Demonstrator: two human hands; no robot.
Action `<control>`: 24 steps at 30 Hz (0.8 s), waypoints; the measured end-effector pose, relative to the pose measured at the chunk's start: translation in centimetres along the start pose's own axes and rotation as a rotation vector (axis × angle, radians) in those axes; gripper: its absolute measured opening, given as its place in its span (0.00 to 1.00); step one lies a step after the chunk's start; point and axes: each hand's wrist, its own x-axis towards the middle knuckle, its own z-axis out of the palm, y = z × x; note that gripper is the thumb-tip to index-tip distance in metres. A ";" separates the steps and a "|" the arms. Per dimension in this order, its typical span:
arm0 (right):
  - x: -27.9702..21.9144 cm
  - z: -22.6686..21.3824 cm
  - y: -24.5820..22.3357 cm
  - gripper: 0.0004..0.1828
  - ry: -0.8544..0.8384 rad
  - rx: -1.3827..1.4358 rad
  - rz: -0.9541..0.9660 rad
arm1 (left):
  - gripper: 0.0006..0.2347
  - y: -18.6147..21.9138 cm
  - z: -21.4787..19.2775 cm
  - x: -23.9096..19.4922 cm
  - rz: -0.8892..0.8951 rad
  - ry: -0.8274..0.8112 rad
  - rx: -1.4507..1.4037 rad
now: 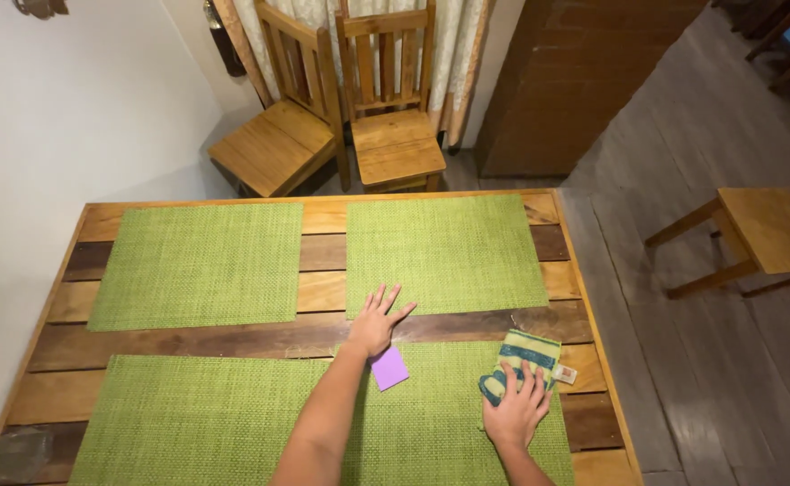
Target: Cleaning a dining table and chairs with a cloth.
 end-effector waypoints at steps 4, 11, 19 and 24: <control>0.0 0.1 0.2 0.39 0.019 -0.007 0.006 | 0.36 -0.4 -0.2 0.1 0.025 0.084 -0.036; 0.0 -0.5 -0.2 0.40 -0.029 -0.013 0.013 | 0.38 -0.9 -0.3 0.3 0.039 0.044 -0.045; 0.2 -0.1 -0.1 0.38 -0.002 -0.016 0.009 | 0.32 2.5 -1.6 -1.8 -0.032 0.062 0.026; 0.4 -0.6 0.1 0.39 0.027 0.094 -0.074 | 0.26 7.3 0.7 -7.3 -0.196 0.175 -0.075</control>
